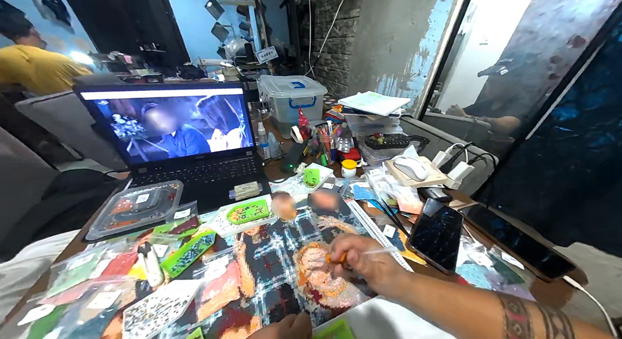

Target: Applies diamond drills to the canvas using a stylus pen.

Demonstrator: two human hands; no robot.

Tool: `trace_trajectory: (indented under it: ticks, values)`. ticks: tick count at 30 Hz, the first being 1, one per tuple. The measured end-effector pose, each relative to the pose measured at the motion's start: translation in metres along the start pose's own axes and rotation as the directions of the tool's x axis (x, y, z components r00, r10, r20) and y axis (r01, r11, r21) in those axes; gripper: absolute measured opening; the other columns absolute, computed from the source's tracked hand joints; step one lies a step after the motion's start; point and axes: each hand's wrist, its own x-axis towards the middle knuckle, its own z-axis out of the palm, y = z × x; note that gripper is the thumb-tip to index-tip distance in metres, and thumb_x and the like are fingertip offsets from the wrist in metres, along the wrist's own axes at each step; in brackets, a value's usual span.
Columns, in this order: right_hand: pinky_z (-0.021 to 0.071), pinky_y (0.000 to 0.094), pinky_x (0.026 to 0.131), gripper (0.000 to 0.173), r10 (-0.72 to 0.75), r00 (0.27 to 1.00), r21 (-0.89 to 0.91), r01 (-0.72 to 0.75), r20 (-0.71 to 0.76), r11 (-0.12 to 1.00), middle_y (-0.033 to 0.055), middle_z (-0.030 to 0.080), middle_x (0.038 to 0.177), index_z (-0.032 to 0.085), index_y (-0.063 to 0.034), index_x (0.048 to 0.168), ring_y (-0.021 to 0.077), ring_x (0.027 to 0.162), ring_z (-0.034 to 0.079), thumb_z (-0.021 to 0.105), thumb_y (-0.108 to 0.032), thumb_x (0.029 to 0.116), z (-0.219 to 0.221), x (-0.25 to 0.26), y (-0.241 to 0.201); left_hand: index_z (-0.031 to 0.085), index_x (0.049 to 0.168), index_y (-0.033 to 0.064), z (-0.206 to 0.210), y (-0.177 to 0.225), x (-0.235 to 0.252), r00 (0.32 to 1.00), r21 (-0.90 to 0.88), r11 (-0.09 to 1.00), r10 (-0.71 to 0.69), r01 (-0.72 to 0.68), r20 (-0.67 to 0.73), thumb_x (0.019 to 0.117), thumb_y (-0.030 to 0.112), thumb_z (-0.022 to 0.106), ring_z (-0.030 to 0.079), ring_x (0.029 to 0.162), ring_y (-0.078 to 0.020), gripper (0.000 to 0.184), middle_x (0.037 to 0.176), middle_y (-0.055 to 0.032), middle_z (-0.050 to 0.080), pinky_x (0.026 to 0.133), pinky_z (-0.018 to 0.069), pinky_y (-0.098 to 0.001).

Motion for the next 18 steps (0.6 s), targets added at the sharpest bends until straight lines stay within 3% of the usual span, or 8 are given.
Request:
trace_trajectory:
  ticks: [2,4,8,12,18]
  values:
    - [0.0537,0.0228,0.089,0.024,-0.074,0.996,-0.083,0.077,0.043,0.994,-0.0043,0.066,0.11,0.067,-0.0144,0.116,0.002,0.102,0.062,0.057,-0.033,0.1053,-0.002,-0.008,0.003,0.063,0.118,-0.0052,0.0,0.0,-0.001,1.0,0.001,1.0,-0.015,0.015,-0.016,0.0863,0.036,0.082,0.069,0.094,-0.0448,0.055,0.106,-0.026,0.068,0.08,0.0542,-0.0634]
    - [0.053,0.0214,0.089,0.02,-0.068,0.996,-0.097,0.073,0.055,0.993,-0.0043,0.066,0.111,0.065,-0.013,0.119,0.0007,0.102,0.062,0.059,-0.025,0.1044,-0.005,-0.014,0.0,0.063,0.119,-0.0044,-0.001,0.002,-0.001,0.999,0.001,1.0,-0.03,0.03,-0.012,0.0871,0.037,0.081,0.069,0.096,-0.0451,0.055,0.108,-0.0257,0.068,0.08,0.0541,-0.0639]
    - [0.0532,0.0168,0.079,0.025,-0.075,0.994,-0.041,0.078,0.081,0.996,-0.0071,0.069,0.104,0.067,-0.0125,0.118,-0.0044,0.09,0.062,0.055,-0.032,0.1064,-0.005,-0.017,0.003,0.062,0.124,-0.002,-0.003,0.002,-0.002,0.999,-0.009,0.999,-0.046,0.046,-0.007,0.0847,0.037,0.083,0.069,0.097,-0.0441,0.059,0.109,-0.0245,0.068,0.081,0.0539,-0.0643]
    - [0.0464,0.0133,0.07,0.035,-0.177,0.967,-0.115,0.199,0.183,0.973,0.0002,0.062,0.087,0.061,-0.0036,0.106,-0.004,0.077,0.056,0.045,-0.034,0.1103,-0.004,-0.019,0.005,0.055,0.135,0.0035,-0.008,0.006,-0.003,0.994,-0.023,0.995,-0.1,0.102,0.051,0.0853,0.036,0.083,0.068,0.101,-0.0429,0.066,0.112,-0.0226,0.068,0.084,0.0532,-0.0644]
    - [0.0452,0.0149,0.065,0.032,-0.263,0.925,-0.168,0.315,0.273,0.934,0.0075,0.056,0.08,0.055,-0.001,0.101,0.0031,0.069,0.053,0.046,-0.03,0.1099,0.006,-0.021,0.003,0.059,0.129,0.0046,-0.009,0.005,0.002,0.992,-0.001,0.995,-0.095,0.096,0.077,0.0905,0.037,0.078,0.068,0.101,-0.0388,0.054,0.113,-0.0195,0.067,0.084,0.0547,-0.0604]
